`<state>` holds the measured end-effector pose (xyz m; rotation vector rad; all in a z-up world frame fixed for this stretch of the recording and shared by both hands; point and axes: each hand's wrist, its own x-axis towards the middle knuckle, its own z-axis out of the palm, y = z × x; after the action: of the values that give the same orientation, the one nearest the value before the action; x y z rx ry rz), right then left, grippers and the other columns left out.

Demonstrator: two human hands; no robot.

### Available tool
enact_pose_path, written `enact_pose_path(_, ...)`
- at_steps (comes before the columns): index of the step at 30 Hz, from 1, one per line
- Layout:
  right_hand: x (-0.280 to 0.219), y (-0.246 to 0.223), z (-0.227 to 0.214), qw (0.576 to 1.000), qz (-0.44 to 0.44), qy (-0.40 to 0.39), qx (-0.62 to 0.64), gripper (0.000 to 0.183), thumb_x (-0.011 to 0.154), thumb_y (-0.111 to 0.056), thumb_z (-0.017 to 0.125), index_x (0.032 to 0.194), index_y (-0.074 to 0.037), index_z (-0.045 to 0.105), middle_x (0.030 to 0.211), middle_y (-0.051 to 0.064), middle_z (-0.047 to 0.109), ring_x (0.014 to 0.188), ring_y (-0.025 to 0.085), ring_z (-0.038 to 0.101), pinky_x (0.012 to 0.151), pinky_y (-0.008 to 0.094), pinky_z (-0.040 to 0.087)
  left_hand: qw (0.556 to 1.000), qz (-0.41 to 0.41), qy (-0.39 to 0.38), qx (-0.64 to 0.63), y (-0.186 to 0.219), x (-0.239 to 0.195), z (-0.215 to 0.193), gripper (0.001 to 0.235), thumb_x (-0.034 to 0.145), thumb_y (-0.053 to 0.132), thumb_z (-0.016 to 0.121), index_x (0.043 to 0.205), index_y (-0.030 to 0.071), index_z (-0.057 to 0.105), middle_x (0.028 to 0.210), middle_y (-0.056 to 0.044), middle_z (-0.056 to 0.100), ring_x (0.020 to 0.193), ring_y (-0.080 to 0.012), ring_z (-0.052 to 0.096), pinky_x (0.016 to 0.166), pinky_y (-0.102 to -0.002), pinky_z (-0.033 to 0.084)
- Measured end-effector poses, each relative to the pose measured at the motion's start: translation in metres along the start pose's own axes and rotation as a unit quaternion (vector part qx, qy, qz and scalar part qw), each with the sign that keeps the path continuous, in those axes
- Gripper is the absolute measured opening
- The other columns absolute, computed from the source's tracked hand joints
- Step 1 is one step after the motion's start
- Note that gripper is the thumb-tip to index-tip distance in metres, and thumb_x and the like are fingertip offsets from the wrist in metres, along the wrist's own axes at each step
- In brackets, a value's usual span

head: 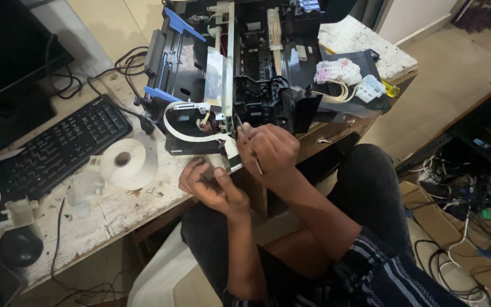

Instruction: The person uses a screwdriver to adjust internal components of a disassembled printer, then routes a white ribbon cable through the mechanism and connects it to a black module. The person continues to adjust the cable and module placement within the printer chassis.

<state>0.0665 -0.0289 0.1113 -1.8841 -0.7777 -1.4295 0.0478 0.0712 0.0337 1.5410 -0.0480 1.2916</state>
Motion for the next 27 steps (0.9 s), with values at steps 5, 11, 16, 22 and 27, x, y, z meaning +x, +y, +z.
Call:
enact_pose_path(5,0.001,-0.002,0.001,1.000,0.002,0.006,-0.009,0.030,0.091,0.007,0.075,0.078,-0.004,0.051,0.080,0.013,0.066,0.068,0.025,0.068,0.058,0.035,0.050,1.000,0.004,0.002,0.006,-0.001,0.000,0.000,0.029,0.103,0.028,0.058,0.113,0.001,0.055,0.124,-0.016,0.054,0.124,-0.0308,0.046,0.111,-0.047,0.036)
enact_pose_path(11,0.001,-0.003,0.001,1.000,0.002,0.013,-0.008,0.033,0.089,0.008,0.078,0.075,-0.004,0.051,0.078,0.013,0.065,0.067,0.026,0.067,0.057,0.035,0.050,1.000,-0.002,-0.003,-0.014,0.000,0.001,-0.001,0.030,0.105,0.029,0.057,0.114,0.001,0.054,0.124,-0.017,0.051,0.123,-0.0308,0.046,0.110,-0.046,0.038)
enact_pose_path(16,0.000,-0.005,-0.005,1.000,-0.004,0.009,0.008,0.034,0.089,0.007,0.080,0.077,-0.005,0.051,0.079,0.013,0.065,0.068,0.026,0.069,0.057,0.034,0.051,1.000,0.004,-0.001,0.003,0.002,0.001,-0.001,0.028,0.104,0.027,0.057,0.113,0.001,0.055,0.123,-0.017,0.053,0.123,-0.0307,0.047,0.110,-0.046,0.038)
enact_pose_path(22,0.009,-0.007,-0.031,1.000,-0.028,-0.004,0.003,0.030,0.095,0.000,0.083,0.085,-0.002,0.056,0.084,0.010,0.064,0.076,0.026,0.071,0.066,0.036,0.058,1.000,-0.011,0.007,0.015,0.004,0.001,0.002,0.022,0.104,0.021,0.057,0.112,0.001,0.055,0.124,-0.017,0.054,0.123,-0.0309,0.049,0.110,-0.046,0.039)
enact_pose_path(27,0.007,0.006,-0.070,0.999,-0.030,-0.013,-0.002,0.022,0.094,-0.018,0.080,0.100,0.000,0.068,0.095,0.012,0.072,0.083,0.025,0.073,0.069,0.033,0.060,0.990,-0.087,0.006,-0.108,0.001,-0.003,0.000,0.020,0.104,0.014,0.056,0.119,0.002,0.051,0.127,-0.013,0.046,0.123,-0.0231,0.051,0.108,-0.039,0.045)
